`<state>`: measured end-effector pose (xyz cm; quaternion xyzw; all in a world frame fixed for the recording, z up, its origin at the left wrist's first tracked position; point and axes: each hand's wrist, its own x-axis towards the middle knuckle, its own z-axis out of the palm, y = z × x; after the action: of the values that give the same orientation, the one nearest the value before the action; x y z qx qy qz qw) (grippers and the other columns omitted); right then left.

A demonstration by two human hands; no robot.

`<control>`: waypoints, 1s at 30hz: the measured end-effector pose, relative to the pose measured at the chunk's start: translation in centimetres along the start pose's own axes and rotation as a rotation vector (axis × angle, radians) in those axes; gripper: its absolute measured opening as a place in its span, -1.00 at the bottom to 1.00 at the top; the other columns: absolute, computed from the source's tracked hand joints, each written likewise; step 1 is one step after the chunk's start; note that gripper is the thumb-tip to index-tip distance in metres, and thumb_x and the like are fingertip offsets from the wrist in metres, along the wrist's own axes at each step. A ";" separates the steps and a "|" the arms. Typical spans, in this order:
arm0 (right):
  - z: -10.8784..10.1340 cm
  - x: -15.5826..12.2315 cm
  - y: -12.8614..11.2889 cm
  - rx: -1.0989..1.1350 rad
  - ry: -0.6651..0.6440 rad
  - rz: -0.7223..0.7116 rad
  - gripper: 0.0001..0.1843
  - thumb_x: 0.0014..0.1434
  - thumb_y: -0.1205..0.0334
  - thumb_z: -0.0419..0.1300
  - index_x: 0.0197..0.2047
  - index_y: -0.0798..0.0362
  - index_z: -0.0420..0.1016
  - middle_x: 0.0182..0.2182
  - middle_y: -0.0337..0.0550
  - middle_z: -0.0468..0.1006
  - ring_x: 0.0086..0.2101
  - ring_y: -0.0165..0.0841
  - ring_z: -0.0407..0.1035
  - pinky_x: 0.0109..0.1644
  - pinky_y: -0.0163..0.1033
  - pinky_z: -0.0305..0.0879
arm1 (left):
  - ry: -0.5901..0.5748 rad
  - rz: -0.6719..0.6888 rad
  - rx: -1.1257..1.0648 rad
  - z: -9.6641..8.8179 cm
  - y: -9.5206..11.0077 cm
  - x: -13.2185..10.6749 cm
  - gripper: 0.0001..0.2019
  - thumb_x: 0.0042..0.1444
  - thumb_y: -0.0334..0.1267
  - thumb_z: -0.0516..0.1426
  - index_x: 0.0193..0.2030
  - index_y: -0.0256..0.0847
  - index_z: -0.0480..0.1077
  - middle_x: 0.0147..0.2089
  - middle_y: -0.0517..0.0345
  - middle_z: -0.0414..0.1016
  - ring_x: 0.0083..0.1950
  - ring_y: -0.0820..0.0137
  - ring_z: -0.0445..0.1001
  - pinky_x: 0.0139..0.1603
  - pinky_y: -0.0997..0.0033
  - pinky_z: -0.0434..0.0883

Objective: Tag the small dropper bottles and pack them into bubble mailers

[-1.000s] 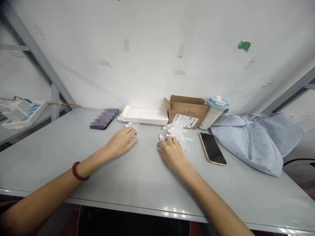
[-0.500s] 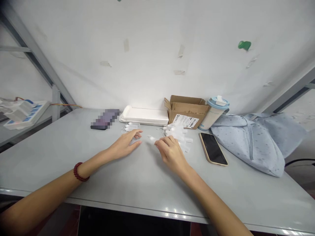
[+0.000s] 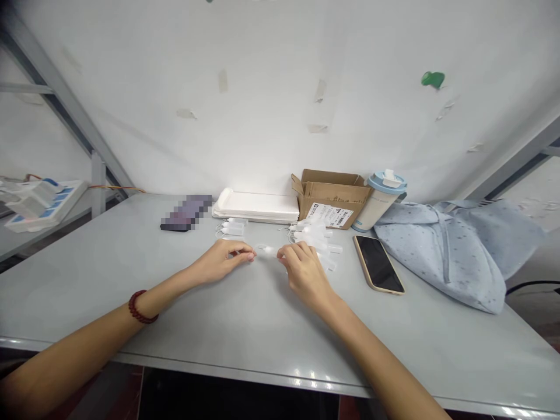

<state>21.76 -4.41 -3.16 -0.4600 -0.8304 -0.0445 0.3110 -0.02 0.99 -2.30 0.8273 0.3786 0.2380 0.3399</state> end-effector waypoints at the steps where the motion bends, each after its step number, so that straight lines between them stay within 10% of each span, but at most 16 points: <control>1: 0.0 0.0 0.0 0.006 -0.004 -0.001 -0.82 0.20 0.50 -0.05 -0.27 0.01 0.21 -0.34 -0.15 0.46 -0.29 -0.29 0.26 -0.29 -0.21 0.12 | 0.002 -0.008 -0.042 -0.1 0.0 0.0 -0.75 0.16 -0.20 0.00 -0.34 -0.25 0.46 -0.32 0.14 0.51 -0.25 0.38 0.42 -0.23 0.44 0.29; 30: -0.2 0.0 -0.4 0.079 -0.010 -0.040 -0.78 0.18 0.52 -0.08 -0.29 0.01 0.23 -0.32 -0.15 0.48 -0.27 -0.31 0.27 -0.26 -0.21 0.15 | -0.124 -0.059 -0.352 0.1 -0.3 0.3 -0.70 0.15 -0.11 0.02 -0.23 -0.31 0.42 -0.26 0.03 0.50 -0.36 0.46 0.39 -0.31 0.42 0.33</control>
<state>21.50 -4.73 -2.96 -0.4309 -0.8422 -0.0153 0.3237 0.06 1.30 -2.49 0.7565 0.3336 0.2389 0.5092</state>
